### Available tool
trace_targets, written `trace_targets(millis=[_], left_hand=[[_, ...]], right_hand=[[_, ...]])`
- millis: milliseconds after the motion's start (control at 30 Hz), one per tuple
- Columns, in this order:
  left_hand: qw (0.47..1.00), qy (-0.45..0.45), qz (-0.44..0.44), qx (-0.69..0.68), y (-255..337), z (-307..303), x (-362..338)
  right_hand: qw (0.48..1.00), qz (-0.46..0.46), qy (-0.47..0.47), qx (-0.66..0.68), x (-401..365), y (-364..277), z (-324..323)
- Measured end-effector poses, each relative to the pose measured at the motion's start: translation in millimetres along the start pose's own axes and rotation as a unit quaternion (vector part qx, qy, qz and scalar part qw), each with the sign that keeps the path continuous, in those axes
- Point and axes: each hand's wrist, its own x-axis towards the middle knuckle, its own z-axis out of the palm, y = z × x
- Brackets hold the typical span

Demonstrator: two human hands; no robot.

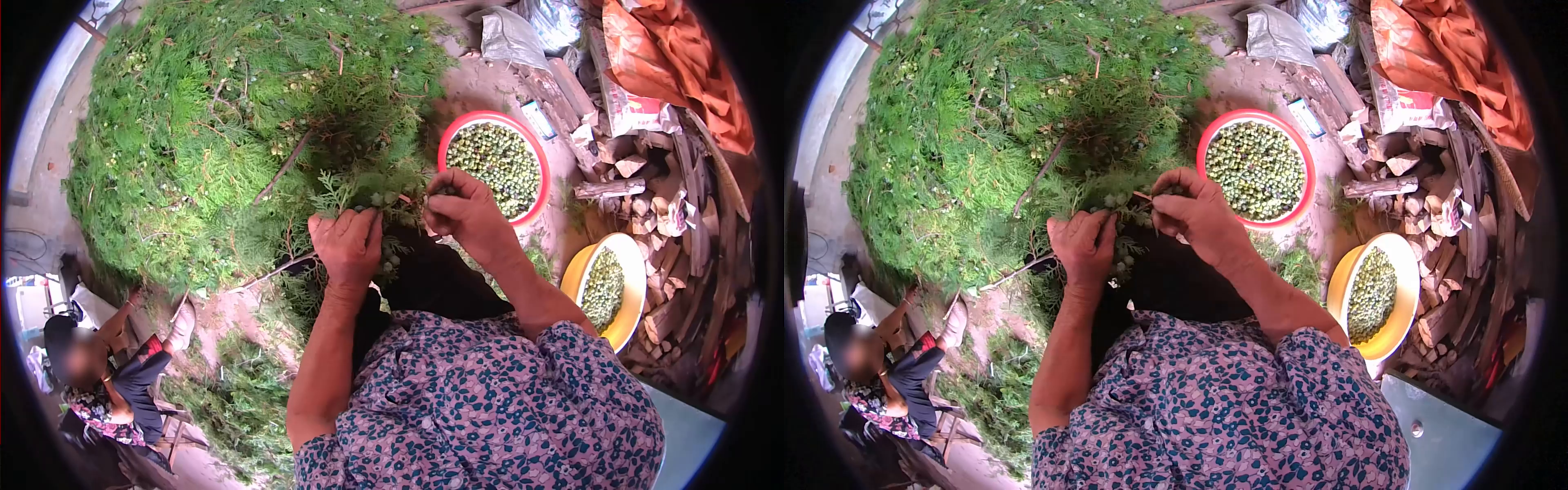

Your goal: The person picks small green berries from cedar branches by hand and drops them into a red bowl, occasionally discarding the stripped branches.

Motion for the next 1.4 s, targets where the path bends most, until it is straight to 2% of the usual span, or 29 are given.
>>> trace_targets(millis=[133, 200, 233, 300, 333, 367, 400, 433, 500, 533, 600, 700, 833, 900, 933, 1000, 1033, 1133, 1167, 1200, 1233, 1267, 1400], left_hand=[[0.999, 0.031, 0.012, -0.012, 3.0, 1.6, 1.7], [0.999, 0.038, 0.017, -0.017, 2.9, 1.6, 0.7], [0.999, 0.038, 0.020, -0.015, 2.6, 0.8, 0.0], [0.999, 0.038, 0.024, -0.013, 2.1, 0.4, -1.0], [0.998, 0.042, 0.034, -0.014, 1.5, 0.7, -1.3], [0.998, 0.046, 0.044, -0.015, 1.2, 1.0, -1.6], [0.998, 0.045, 0.044, -0.014, 1.5, 0.5, -1.6], [0.998, 0.045, 0.044, -0.019, 2.1, -0.5, -1.0], [0.998, 0.045, 0.044, -0.024, 3.8, -2.3, 0.2], [0.998, 0.037, 0.044, -0.021, 5.2, -2.6, 0.8], [0.998, 0.030, 0.043, -0.018, 5.8, -2.0, 1.6], [0.998, 0.031, 0.044, -0.015, 6.3, -1.8, 1.1], [0.998, 0.025, 0.053, -0.014, 7.8, -2.9, 2.5], [0.998, 0.031, 0.058, -0.007, 7.5, -3.4, 1.5], [0.998, 0.028, 0.062, 0.000, 7.7, -4.6, 1.1], [0.998, 0.025, 0.066, 0.007, 7.7, -5.9, 0.7], [0.997, 0.022, 0.073, 0.015, 7.8, -6.0, 0.6], [0.996, 0.027, 0.086, 0.018, 8.8, -4.8, 1.2], [0.995, 0.036, 0.092, 0.017, 9.1, -4.7, 1.6], [0.995, 0.035, 0.093, 0.017, 9.0, -4.5, 1.7], [0.994, 0.042, 0.098, 0.012, 8.6, -3.6, 1.6], [0.993, 0.050, 0.102, 0.008, 8.2, -2.9, 1.8], [0.995, 0.041, 0.090, 0.018, 7.7, -4.4, 0.2]], right_hand=[[0.998, 0.036, 0.002, 0.054, 5.2, -1.9, 7.7], [0.998, -0.007, -0.043, -0.038, 5.7, 3.5, 14.4], [0.998, -0.007, -0.043, -0.038, 7.9, 5.7, 17.7], [0.962, -0.124, 0.001, -0.243, 13.0, 10.4, 22.8], [0.962, -0.125, 0.001, -0.243, 19.9, 16.9, 20.6], [0.913, -0.245, -0.009, -0.327, 30.1, 26.6, 15.2], [0.842, -0.359, -0.020, -0.402, 34.1, 29.2, 15.7], [0.843, -0.358, -0.020, -0.402, 32.0, 28.6, 14.6], [0.925, -0.145, 0.020, -0.350, 23.3, 20.8, 14.6], [0.925, -0.145, 0.020, -0.350, 19.8, 18.6, 15.4], [0.954, -0.083, 0.024, -0.287, 14.5, 15.2, 16.4], [0.972, -0.064, 0.038, -0.225, 11.2, 14.1, 16.0], [0.958, -0.116, 0.043, -0.259, 3.5, 8.7, 22.4], [0.998, 0.016, 0.018, -0.064, 5.8, 0.7, 19.9], [0.998, 0.016, 0.018, -0.064, 6.2, -3.9, 19.1], [0.994, 0.046, 0.036, 0.089, 8.0, -12.3, 17.9], [0.994, 0.045, 0.036, 0.088, 10.3, -11.8, 16.1], [0.990, 0.013, -0.044, -0.133, 12.5, -8.9, 13.2], [0.990, 0.012, -0.043, -0.131, 17.2, -1.2, 12.7], [0.942, -0.148, -0.047, -0.299, 25.5, 11.9, 11.0], [0.840, -0.300, -0.048, -0.450, 30.7, 18.8, 12.2], [0.853, -0.255, -0.050, -0.452, 29.7, 21.5, 14.2], [0.869, -0.218, -0.039, -0.443, 29.2, 21.5, 16.9]])
